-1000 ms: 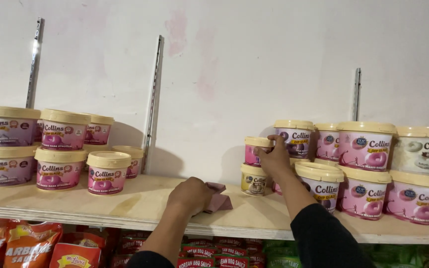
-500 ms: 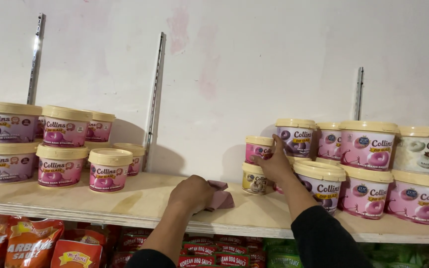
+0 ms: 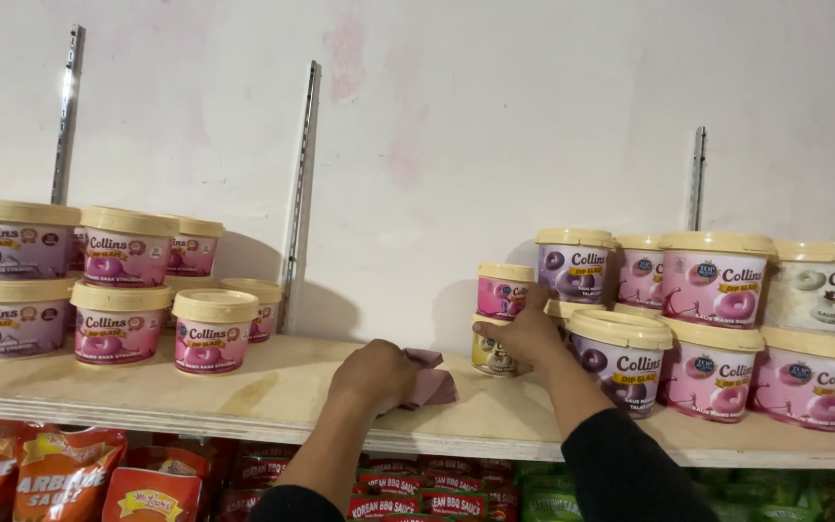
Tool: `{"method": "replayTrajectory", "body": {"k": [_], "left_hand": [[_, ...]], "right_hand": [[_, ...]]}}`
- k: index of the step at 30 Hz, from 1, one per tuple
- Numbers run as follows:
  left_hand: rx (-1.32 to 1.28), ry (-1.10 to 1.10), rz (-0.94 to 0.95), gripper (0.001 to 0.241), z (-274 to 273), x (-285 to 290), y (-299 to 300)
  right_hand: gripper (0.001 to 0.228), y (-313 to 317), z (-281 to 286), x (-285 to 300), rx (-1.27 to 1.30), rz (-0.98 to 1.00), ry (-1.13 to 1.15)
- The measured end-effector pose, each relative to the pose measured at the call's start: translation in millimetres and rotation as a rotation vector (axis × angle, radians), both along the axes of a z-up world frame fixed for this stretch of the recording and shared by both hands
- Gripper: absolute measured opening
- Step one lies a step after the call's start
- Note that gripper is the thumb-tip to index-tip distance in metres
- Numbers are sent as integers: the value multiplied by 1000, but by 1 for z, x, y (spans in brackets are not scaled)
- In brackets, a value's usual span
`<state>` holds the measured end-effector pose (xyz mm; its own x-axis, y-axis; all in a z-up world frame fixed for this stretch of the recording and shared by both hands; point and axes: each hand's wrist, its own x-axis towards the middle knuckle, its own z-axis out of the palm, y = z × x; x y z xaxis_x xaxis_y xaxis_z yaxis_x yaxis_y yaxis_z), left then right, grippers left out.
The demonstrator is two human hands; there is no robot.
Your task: Wiping down the lids of sauce containers and organizing them on a grocery store shelf.
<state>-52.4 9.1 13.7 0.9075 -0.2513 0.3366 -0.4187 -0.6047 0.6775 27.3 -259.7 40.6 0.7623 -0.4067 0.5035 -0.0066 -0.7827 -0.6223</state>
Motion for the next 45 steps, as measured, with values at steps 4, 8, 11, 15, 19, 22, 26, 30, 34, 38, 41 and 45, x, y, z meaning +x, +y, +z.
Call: {"method": "replayTrajectory", "body": {"k": [4,8,11,15,19,22,26,30,34,38,41,45], "left_hand": [[-58,-45,11,44,4,0,-2],[-134,-107,25,36,-1,19,-2],[-194,-134,36,39,-11,43,-6],[-220,-168,52,38,-16,39,1],[-201,-170,95,31,-25,52,-3],[-174,-173,83,30,-30,58,-6],[-170,-204,40,31,-27,40,1],[-125,-333,65,30,-18,1,24],[59,-590,423,34,-25,31,57],[38,-605,664,75,-23,68,106],[-42,-307,634,83,-10,56,126],[-275,-226,585,67,-4,64,131]], "right_hand": [[130,49,1,-38,-71,-160,87],[97,89,-18,-55,-234,-55,180],[85,123,-26,-87,-219,190,182],[69,152,-33,-100,-174,399,99],[64,151,-42,-100,-169,437,33],[61,147,-47,-95,-170,404,12],[77,148,-46,-102,-194,428,-1],[90,152,-48,-109,-130,741,-140],[47,156,-44,-102,-177,558,-12],[27,162,-36,-96,-89,337,203],[26,167,-33,-102,-94,299,213],[28,155,-40,-92,-142,305,164]]}}
